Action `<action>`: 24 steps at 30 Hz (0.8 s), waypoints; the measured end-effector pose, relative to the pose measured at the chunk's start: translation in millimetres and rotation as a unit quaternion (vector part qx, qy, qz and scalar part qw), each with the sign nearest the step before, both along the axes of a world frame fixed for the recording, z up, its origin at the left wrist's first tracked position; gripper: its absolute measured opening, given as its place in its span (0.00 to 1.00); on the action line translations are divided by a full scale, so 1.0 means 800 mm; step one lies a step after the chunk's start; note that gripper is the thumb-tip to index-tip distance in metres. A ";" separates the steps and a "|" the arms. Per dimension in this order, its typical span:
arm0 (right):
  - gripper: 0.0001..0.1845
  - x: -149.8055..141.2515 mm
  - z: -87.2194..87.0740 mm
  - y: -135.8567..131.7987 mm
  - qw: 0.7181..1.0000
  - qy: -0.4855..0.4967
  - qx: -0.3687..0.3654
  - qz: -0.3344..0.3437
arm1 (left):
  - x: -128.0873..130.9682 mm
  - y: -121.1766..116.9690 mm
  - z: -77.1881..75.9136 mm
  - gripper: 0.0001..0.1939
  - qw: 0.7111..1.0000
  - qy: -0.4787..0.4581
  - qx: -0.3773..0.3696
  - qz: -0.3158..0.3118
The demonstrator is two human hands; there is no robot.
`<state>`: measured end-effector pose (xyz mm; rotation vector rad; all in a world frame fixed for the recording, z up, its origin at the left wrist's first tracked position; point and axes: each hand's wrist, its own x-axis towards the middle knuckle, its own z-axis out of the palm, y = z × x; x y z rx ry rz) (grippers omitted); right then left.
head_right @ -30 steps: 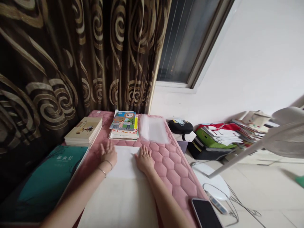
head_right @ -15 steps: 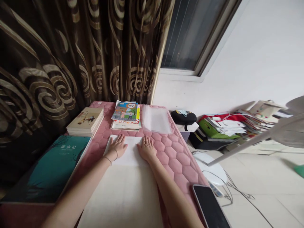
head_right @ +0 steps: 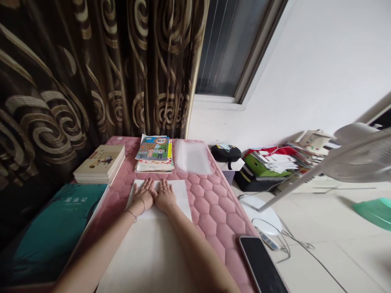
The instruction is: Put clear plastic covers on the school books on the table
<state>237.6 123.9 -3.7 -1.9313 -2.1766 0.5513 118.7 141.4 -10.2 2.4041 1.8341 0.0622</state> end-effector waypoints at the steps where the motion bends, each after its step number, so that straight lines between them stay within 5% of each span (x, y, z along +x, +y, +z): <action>1: 0.39 0.013 -0.002 -0.001 1.000 -0.013 0.003 -0.021 | 0.000 0.000 0.001 0.30 1.000 -0.003 0.002 0.000; 7: 0.37 0.085 -0.009 -0.009 0.993 -0.073 0.002 -0.092 | -0.034 0.004 0.005 0.32 0.998 0.011 -0.011 0.056; 11: 0.37 0.094 -0.011 -0.008 0.993 -0.082 0.003 -0.083 | -0.065 0.006 0.014 0.31 0.988 0.039 -0.011 0.147; 14: 0.37 0.092 -0.014 -0.008 0.994 -0.082 0.007 -0.076 | -0.048 0.002 0.026 0.29 0.981 0.065 0.009 0.184; 16: 0.37 0.090 -0.015 -0.007 0.994 -0.083 0.009 -0.077 | -0.014 -0.002 0.031 0.30 0.990 0.048 0.015 0.135; 19: 0.37 0.090 -0.017 -0.007 0.993 -0.090 0.014 -0.078 | 0.043 -0.009 0.027 0.31 0.998 -0.048 0.014 -0.044; 24: 0.36 0.093 -0.020 -0.007 0.992 -0.095 0.021 -0.074 | 0.062 -0.014 0.003 0.30 0.997 -0.057 -0.008 -0.051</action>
